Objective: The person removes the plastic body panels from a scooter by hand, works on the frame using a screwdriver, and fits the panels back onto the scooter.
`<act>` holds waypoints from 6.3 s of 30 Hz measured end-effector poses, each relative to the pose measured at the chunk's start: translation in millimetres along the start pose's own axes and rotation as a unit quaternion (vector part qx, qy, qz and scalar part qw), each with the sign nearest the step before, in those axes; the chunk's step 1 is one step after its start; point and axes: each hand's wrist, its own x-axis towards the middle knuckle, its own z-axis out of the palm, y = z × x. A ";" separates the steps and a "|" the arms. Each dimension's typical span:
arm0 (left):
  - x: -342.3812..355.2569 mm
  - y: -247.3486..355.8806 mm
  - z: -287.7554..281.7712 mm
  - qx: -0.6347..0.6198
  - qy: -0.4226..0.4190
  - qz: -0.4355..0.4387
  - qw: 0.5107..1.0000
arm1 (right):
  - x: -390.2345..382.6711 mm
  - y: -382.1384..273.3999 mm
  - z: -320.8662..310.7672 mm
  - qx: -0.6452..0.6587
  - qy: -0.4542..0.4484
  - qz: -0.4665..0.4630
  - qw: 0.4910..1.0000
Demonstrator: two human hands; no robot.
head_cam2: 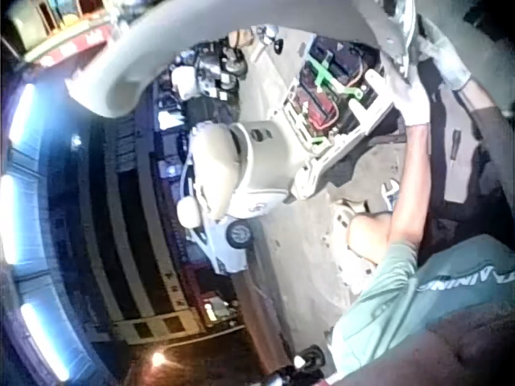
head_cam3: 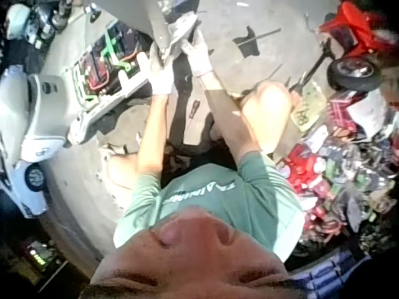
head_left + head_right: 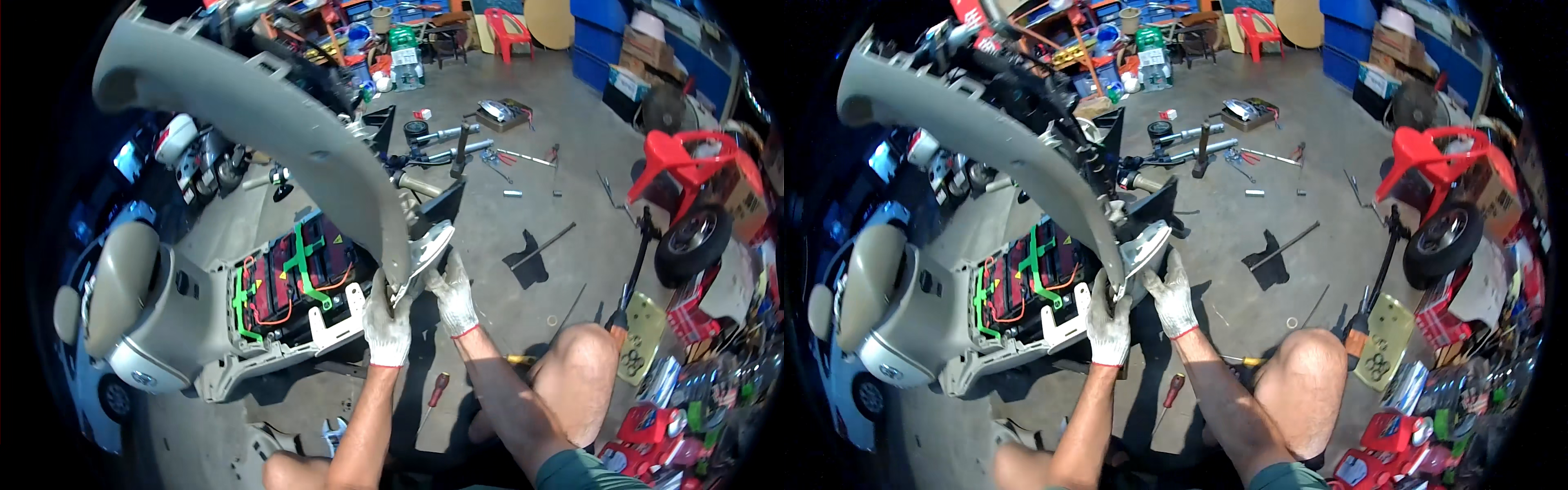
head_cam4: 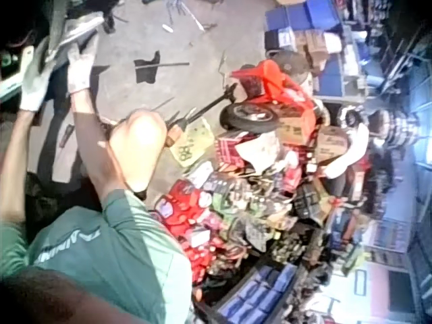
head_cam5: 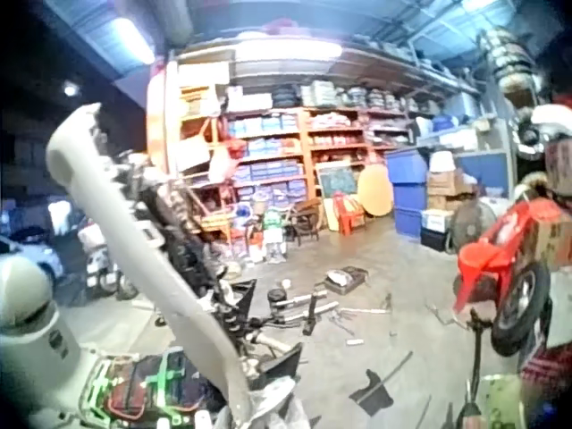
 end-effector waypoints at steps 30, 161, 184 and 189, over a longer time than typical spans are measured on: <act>-36.3 -22.6 -19.5 0.138 0.064 -0.001 0.988 | -5.0 38.0 -16.1 -0.077 0.025 0.077 0.994; -253.6 -198.5 -47.0 0.078 0.041 -0.466 0.880 | -211.9 146.9 -64.6 -0.658 -0.431 -0.001 0.617; -50.8 12.0 -4.7 -0.484 0.106 -0.271 0.826 | -191.6 -210.9 -94.5 -0.565 -0.124 0.119 0.807; -66.1 -14.8 -0.4 -0.615 0.100 -0.328 0.710 | -233.9 -220.8 -98.1 -0.454 -0.024 0.154 0.877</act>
